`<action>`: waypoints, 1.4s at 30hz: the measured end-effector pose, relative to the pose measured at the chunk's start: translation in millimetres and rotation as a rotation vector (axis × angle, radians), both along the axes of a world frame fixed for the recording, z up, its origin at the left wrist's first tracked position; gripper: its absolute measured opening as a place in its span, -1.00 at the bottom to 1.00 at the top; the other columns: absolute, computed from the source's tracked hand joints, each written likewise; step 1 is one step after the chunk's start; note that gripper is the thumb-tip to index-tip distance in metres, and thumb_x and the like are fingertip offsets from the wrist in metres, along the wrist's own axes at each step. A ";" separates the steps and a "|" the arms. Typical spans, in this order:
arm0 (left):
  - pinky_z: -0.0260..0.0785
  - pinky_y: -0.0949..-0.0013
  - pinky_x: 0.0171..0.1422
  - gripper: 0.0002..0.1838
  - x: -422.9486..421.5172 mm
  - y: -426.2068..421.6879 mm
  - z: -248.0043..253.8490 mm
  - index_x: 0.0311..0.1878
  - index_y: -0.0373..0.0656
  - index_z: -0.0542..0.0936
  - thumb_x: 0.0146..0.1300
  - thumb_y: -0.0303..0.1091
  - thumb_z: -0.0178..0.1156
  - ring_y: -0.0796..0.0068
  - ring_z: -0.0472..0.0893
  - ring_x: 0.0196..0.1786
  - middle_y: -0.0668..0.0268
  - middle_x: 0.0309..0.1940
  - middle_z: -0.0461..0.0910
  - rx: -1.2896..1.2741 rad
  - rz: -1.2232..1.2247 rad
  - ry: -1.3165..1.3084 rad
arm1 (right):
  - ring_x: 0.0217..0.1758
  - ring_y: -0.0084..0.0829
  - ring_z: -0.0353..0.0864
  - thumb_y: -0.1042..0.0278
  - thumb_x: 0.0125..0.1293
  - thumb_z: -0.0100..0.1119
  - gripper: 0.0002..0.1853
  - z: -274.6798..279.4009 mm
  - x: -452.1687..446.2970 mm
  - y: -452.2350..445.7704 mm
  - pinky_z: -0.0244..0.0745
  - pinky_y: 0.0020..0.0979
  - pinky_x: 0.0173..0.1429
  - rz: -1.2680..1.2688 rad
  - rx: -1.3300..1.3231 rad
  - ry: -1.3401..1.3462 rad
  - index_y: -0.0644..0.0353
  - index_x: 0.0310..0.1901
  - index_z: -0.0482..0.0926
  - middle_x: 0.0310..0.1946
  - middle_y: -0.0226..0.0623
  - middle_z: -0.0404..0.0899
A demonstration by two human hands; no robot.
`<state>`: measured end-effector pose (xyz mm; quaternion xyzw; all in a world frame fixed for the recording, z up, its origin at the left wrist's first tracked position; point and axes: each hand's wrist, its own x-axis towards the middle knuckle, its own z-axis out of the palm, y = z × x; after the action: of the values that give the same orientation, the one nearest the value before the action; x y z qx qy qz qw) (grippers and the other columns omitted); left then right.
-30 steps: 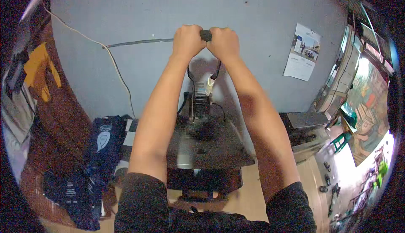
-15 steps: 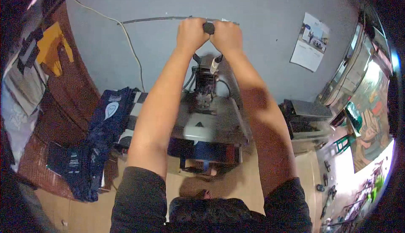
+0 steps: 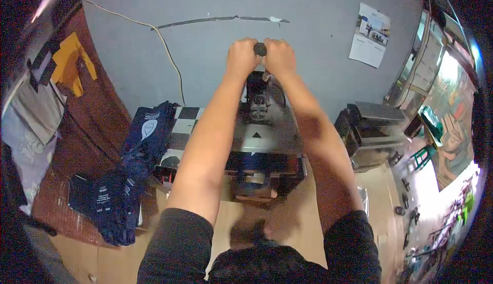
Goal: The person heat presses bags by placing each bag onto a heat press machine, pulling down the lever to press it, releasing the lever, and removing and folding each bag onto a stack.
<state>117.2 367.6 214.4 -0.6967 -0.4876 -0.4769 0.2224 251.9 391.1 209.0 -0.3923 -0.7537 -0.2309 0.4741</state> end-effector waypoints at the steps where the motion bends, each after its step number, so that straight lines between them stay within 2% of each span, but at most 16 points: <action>1: 0.48 0.01 -0.10 -0.76 -0.2 -1.5 -2.5 -0.33 -0.20 0.64 -0.17 -0.42 0.34 -0.07 0.64 -0.25 0.01 -0.37 0.64 0.012 -0.009 0.008 | -0.22 0.00 0.62 0.40 -0.05 0.25 -0.84 -0.8 0.3 -4.2 0.56 -0.06 -0.14 -0.005 0.001 0.001 0.20 -0.40 0.52 -0.37 -0.10 0.63; 3: 0.48 0.00 -0.10 -0.76 1.9 -6.8 -5.7 -0.33 -0.19 0.64 -0.17 -0.42 0.34 -0.07 0.63 -0.25 0.02 -0.38 0.64 0.027 -0.035 0.015 | -0.21 0.01 0.61 0.40 -0.04 0.25 -0.84 -1.0 2.1 -14.1 0.55 -0.05 -0.13 -0.022 -0.016 -0.016 0.21 -0.40 0.52 -0.37 -0.09 0.63; 6: 0.50 0.01 -0.15 -0.92 3.4 -20.6 -17.0 -0.47 -0.23 0.60 -0.10 -0.46 0.24 -0.07 0.62 -0.29 0.03 -0.39 0.62 0.023 -0.033 -0.042 | -0.19 0.03 0.60 0.39 -0.03 0.24 -0.83 -9.5 2.2 -30.5 0.54 -0.03 -0.09 -0.037 -0.071 -0.054 0.22 -0.39 0.51 -0.36 -0.07 0.62; 9: 0.49 0.00 -0.15 -0.93 3.8 -29.4 -26.4 -0.48 -0.23 0.58 -0.11 -0.48 0.23 -0.07 0.61 -0.29 0.04 -0.39 0.61 0.045 -0.065 -0.052 | -0.06 0.01 0.61 0.32 0.08 0.21 -0.79 -15.2 -0.2 -36.1 0.55 -0.08 0.04 -0.075 -0.195 -0.098 0.20 -0.25 0.60 -0.24 -0.06 0.65; 11: 0.49 -0.01 -0.15 -0.93 1.3 -34.6 -29.2 -0.49 -0.23 0.58 -0.11 -0.49 0.23 -0.08 0.61 -0.29 0.05 -0.39 0.61 0.056 -0.069 -0.060 | -0.08 0.02 0.60 0.35 0.05 0.23 -0.80 -19.0 -0.7 -41.8 0.53 -0.07 0.02 -0.054 -0.174 -0.084 0.21 -0.28 0.56 -0.26 -0.06 0.64; 14: 0.46 -0.02 -0.08 -0.83 3.2 -40.7 -38.3 -0.36 -0.22 0.61 -0.10 -0.44 0.27 -0.07 0.61 -0.16 0.02 -0.32 0.62 -0.038 -0.051 -0.065 | -0.12 0.02 0.56 0.41 -0.03 0.26 -0.81 -32.0 -0.6 -51.9 0.50 -0.05 -0.03 -0.013 -0.139 -0.037 0.23 -0.35 0.50 -0.30 -0.06 0.63; 19: 0.49 0.00 -0.13 -0.88 6.3 -42.0 -53.8 -0.48 -0.22 0.56 -0.19 -0.54 0.24 -0.04 0.60 -0.21 0.07 -0.36 0.61 0.061 -0.058 -0.076 | -0.08 -0.01 0.54 0.42 -0.04 0.29 -0.78 -46.6 0.6 -55.1 0.49 -0.07 0.00 -0.050 -0.131 -0.055 0.23 -0.32 0.50 -0.28 -0.08 0.62; 22: 0.45 -0.03 -0.06 -0.79 8.4 -48.3 -65.3 -0.32 -0.23 0.60 -0.11 -0.45 0.25 -0.10 0.59 -0.17 0.03 -0.29 0.61 -0.005 -0.062 -0.079 | -0.06 -0.02 0.54 0.42 -0.03 0.31 -0.76 -55.3 1.6 -61.2 0.48 -0.07 0.04 -0.057 -0.133 -0.059 0.23 -0.31 0.50 -0.27 -0.09 0.61; 25: 0.45 -0.03 -0.05 -0.77 8.0 -45.5 -82.7 -0.30 -0.22 0.61 -0.13 -0.45 0.27 -0.09 0.59 -0.16 0.04 -0.27 0.61 -0.017 -0.037 -0.048 | -0.04 -0.01 0.54 0.42 -0.02 0.31 -0.74 -62.1 3.0 -77.2 0.46 -0.08 0.10 -0.052 -0.238 -0.032 0.25 -0.29 0.49 -0.26 -0.08 0.60; 30: 0.45 0.00 -0.05 -0.71 6.2 -58.0 -90.8 -0.27 -0.21 0.58 -0.17 -0.48 0.30 -0.05 0.58 -0.14 0.04 -0.23 0.60 -0.027 -0.060 -0.002 | -0.02 0.00 0.53 0.41 -0.01 0.31 -0.72 -79.7 3.7 -76.5 0.45 -0.10 0.12 -0.058 -0.186 -0.098 0.25 -0.25 0.48 -0.22 -0.09 0.59; 33: 0.45 0.02 -0.04 -0.70 9.7 -72.3 -97.7 -0.27 -0.21 0.56 -0.19 -0.51 0.31 -0.04 0.58 -0.14 0.06 -0.25 0.59 -0.044 -0.046 -0.002 | -0.05 -0.08 0.56 0.34 0.11 0.18 -0.78 -85.7 4.1 -92.5 0.55 -0.15 -0.05 -0.091 -0.141 -0.125 0.25 -0.23 0.52 -0.21 -0.08 0.61; 34: 0.45 0.02 -0.04 -0.68 9.7 -75.9 -100.3 -0.27 -0.20 0.55 -0.20 -0.53 0.32 -0.03 0.58 -0.14 0.07 -0.26 0.58 -0.051 -0.041 -0.001 | -0.05 -0.08 0.56 0.34 0.11 0.18 -0.78 -91.3 3.4 -91.1 0.55 -0.15 -0.05 -0.090 -0.144 -0.121 0.25 -0.23 0.52 -0.21 -0.08 0.61; 37: 0.47 0.06 -0.08 -0.73 8.7 -81.4 -113.6 -0.35 -0.18 0.50 -0.21 -0.54 0.31 0.04 0.56 -0.17 0.14 -0.34 0.54 0.000 -0.065 0.010 | -0.07 -0.05 0.52 0.43 -0.06 0.30 -0.67 -114.6 2.0 -84.3 0.47 -0.14 0.07 -0.041 -0.126 -0.029 0.24 -0.21 0.46 -0.26 -0.12 0.57; 42: 0.47 0.13 -0.10 -0.71 9.4 -93.9 -131.0 -0.38 -0.16 0.46 -0.23 -0.54 0.31 0.09 0.54 -0.20 0.20 -0.39 0.48 0.027 -0.050 0.058 | -0.17 -0.06 0.50 0.41 -0.03 0.26 -0.73 -134.4 5.6 -96.6 0.46 -0.17 -0.02 -0.055 -0.075 -0.060 0.22 -0.26 0.45 -0.32 -0.14 0.53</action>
<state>126.6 273.6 83.3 -0.7193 -0.4568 -0.4683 0.2339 257.5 294.5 74.6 -0.4234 -0.7645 -0.2271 0.4298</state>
